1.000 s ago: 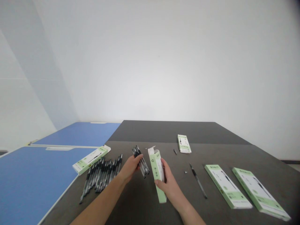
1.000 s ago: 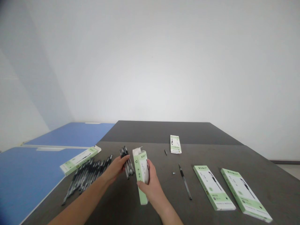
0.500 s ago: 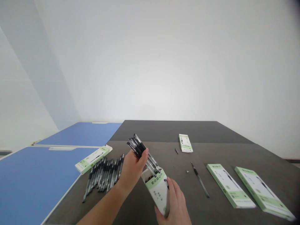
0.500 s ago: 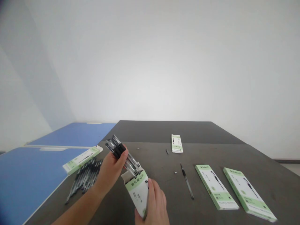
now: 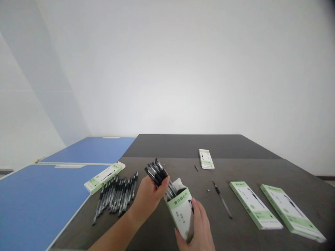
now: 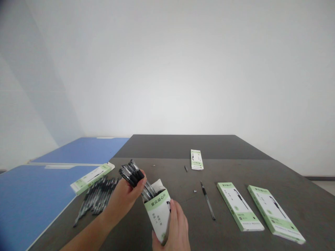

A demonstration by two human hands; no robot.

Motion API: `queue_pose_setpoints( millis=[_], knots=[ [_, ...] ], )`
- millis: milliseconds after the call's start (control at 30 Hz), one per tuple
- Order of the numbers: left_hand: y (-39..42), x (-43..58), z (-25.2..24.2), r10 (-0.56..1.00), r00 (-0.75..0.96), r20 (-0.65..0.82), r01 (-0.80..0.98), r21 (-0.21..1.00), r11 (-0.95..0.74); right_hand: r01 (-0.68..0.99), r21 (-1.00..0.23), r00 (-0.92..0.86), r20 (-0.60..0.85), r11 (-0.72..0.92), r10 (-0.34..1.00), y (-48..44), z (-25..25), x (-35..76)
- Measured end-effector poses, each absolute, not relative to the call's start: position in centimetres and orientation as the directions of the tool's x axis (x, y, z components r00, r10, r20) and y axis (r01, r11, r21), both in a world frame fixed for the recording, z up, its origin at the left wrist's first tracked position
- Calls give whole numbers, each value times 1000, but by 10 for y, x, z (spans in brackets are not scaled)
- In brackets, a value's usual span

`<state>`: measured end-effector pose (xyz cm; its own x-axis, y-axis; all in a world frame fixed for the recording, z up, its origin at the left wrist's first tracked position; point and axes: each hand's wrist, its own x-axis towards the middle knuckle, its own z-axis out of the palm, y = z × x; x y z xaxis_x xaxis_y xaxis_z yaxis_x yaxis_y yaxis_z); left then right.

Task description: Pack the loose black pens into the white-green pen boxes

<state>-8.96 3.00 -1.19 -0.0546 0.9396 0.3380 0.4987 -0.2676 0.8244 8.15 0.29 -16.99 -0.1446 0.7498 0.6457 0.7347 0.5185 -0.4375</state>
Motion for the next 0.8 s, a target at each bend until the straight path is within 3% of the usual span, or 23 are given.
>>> queue_pose_setpoints(
  millis=[233, 333, 500, 633, 700, 800],
  knots=[
    [25, -81, -7, 969, 61, 238, 537, 811, -233, 706, -474, -89, 678, 527, 729, 3, -169, 79],
    [20, -80, -8, 952, 128, 278, 517, 800, -303, 688, -486, -74, 691, 539, 719, 4, -173, 80],
    [8, -76, -19, 926, 200, 320, 373, 849, -374, 671, -486, -48, 725, 560, 687, 4, -180, 83],
    [3, -72, -19, 883, 65, 465, 183, 864, -469, 619, -583, 32, 689, 527, 724, -3, -174, 75],
    [3, -71, -14, 866, 35, 498, 234, 839, -492, 609, -603, 66, 686, 515, 725, -7, -169, 69],
    [3, -73, -7, 868, 252, 427, 453, 741, -496, 597, -619, 115, 696, 510, 709, -10, -165, 62]
  ],
)
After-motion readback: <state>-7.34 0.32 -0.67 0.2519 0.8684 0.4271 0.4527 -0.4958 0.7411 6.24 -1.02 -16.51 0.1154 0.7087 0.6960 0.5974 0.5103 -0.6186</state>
